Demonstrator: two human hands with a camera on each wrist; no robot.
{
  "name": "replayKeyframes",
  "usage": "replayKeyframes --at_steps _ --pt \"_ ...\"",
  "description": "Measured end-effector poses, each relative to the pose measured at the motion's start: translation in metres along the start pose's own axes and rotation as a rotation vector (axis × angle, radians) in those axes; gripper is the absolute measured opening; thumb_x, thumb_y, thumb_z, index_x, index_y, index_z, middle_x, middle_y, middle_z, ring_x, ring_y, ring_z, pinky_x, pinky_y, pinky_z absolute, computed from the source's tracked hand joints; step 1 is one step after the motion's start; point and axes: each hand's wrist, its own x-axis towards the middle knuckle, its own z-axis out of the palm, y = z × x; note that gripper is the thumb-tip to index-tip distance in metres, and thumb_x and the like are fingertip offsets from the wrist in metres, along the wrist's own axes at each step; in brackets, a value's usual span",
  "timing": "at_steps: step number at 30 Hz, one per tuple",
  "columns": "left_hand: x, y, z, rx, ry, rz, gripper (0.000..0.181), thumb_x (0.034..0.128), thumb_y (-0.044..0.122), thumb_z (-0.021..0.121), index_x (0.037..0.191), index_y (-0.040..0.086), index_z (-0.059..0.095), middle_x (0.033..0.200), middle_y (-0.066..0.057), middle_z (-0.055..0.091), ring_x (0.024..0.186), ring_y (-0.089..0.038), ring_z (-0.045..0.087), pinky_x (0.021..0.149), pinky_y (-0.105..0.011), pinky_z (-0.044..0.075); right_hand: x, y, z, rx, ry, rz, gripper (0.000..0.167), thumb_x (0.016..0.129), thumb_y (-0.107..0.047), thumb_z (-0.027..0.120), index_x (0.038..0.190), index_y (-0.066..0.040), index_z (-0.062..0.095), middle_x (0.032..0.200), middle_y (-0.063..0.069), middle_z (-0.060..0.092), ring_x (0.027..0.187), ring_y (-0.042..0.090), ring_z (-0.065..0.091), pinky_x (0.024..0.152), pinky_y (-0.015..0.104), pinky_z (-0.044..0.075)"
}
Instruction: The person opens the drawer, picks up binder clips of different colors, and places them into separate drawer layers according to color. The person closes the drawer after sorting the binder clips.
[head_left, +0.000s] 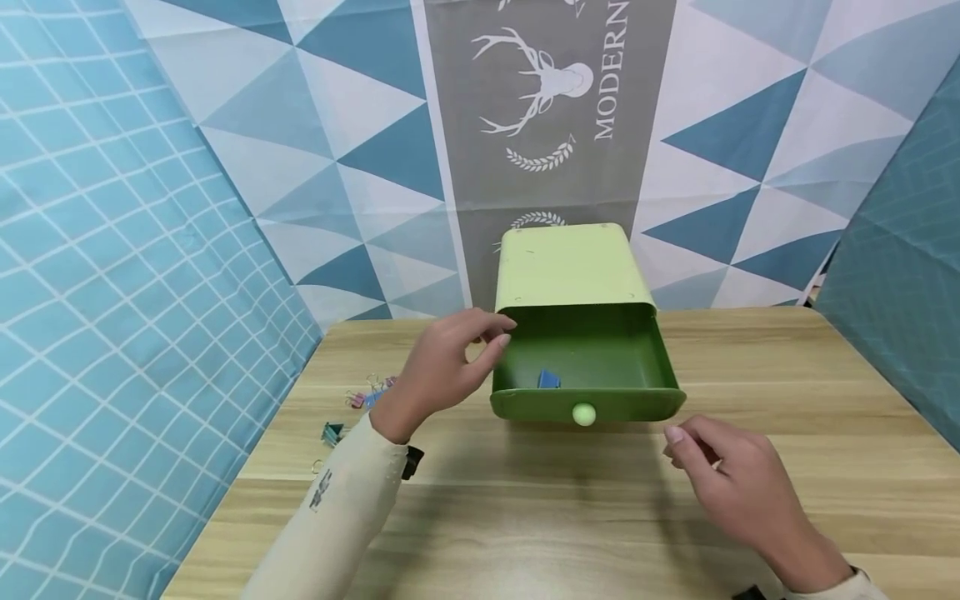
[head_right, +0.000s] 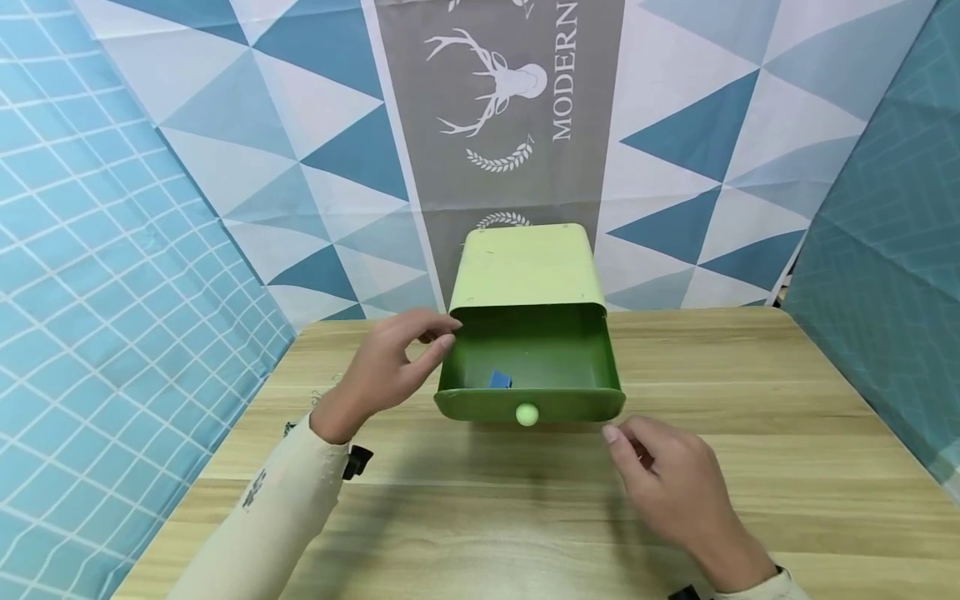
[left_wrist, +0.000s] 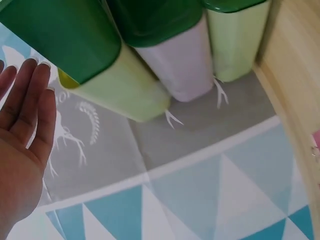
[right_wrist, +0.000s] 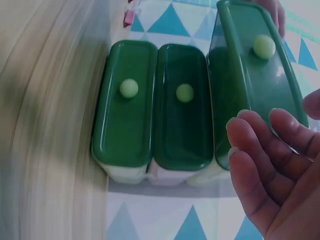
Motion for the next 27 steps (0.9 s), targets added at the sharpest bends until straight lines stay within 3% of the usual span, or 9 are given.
replayKeyframes --at_steps 8,12,20,27 --pt "-0.023 -0.014 -0.008 -0.056 0.037 -0.061 0.016 0.1000 0.018 0.061 0.111 0.013 0.072 0.096 0.006 0.065 0.086 -0.007 0.061 0.071 -0.031 0.055 0.004 0.013 -0.011 -0.015 -0.036 0.136 0.031 0.105 -0.017 0.053 0.078 -0.024 0.067 0.072 -0.013 0.064 0.066 0.003 0.060 0.058 0.024 0.046" --pt "-0.038 -0.019 -0.010 -0.045 0.019 -0.135 0.016 0.1001 0.019 0.061 0.110 0.014 0.072 0.098 0.006 0.067 0.084 -0.006 0.062 0.069 -0.032 0.055 0.011 0.019 -0.012 -0.013 -0.051 0.158 0.033 0.107 -0.020 0.048 0.079 -0.022 0.066 0.074 -0.010 0.065 0.067 0.004 0.061 0.059 0.025 0.048" --pt "-0.075 -0.027 -0.015 -0.035 -0.070 -0.301 0.017 0.1005 0.023 0.063 0.111 0.016 0.074 0.097 0.009 0.068 0.080 -0.004 0.062 0.071 -0.031 0.055 0.035 0.035 -0.009 0.006 -0.021 0.137 0.036 0.108 -0.023 0.044 0.082 -0.015 0.067 0.074 -0.003 0.067 0.066 0.007 0.062 0.059 0.019 0.047" --pt "-0.107 -0.026 -0.014 -0.002 -0.179 -0.408 0.019 0.1004 0.034 0.063 0.109 0.023 0.075 0.099 0.015 0.069 0.085 -0.001 0.062 0.076 -0.037 0.055 0.058 0.043 0.000 0.029 -0.019 0.162 0.042 0.110 -0.031 0.037 0.085 -0.015 0.067 0.076 -0.001 0.066 0.069 0.015 0.061 0.061 0.027 0.047"
